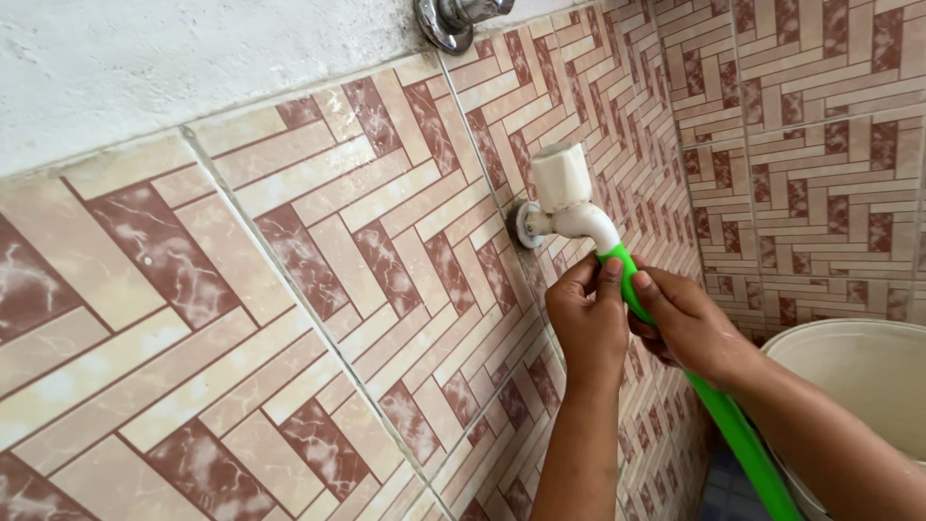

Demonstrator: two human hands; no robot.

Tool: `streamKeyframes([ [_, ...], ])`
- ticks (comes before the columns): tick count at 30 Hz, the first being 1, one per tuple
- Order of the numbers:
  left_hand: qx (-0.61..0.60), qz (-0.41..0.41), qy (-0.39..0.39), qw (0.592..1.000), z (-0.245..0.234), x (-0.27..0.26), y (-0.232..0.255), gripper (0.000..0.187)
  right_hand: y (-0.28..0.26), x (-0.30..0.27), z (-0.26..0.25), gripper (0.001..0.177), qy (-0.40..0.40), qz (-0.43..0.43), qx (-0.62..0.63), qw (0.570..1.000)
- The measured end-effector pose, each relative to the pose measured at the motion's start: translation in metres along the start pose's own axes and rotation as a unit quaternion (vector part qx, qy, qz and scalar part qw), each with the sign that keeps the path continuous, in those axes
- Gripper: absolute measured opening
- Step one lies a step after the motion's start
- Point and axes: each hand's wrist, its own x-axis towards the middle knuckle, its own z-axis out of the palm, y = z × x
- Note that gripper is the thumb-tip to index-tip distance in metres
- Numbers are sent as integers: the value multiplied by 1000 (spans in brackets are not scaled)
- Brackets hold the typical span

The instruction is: The person prepares a green hose at a faucet and then uses their hands to apply and smooth a sealant material along the edge of a shelf in a bathroom corner, using water from a white cup to assist the process.

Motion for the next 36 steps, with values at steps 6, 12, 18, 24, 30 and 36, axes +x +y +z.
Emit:
streamKeyframes([
  [6,10,-32,67,997,13,-5,5,21,18,-15,17,40,170,-315,-334,872],
  [12,-133,-142,-187,963,-30,11,25,31,22,6,12,34,67,-106,-53,991],
  [18,-169,-200,-157,952,-20,10,15,28,23,16,-18,39,-151,-14,268,951],
  [24,-149,-171,-1,974,4,2,-3,16,21,-7,-5,47,-42,27,198,979],
  [30,188,13,91,978,16,-10,11,16,23,-10,15,30,159,-188,-325,913],
  [36,-180,-194,-168,950,-28,11,26,28,36,21,-26,37,-130,-70,41,988],
])
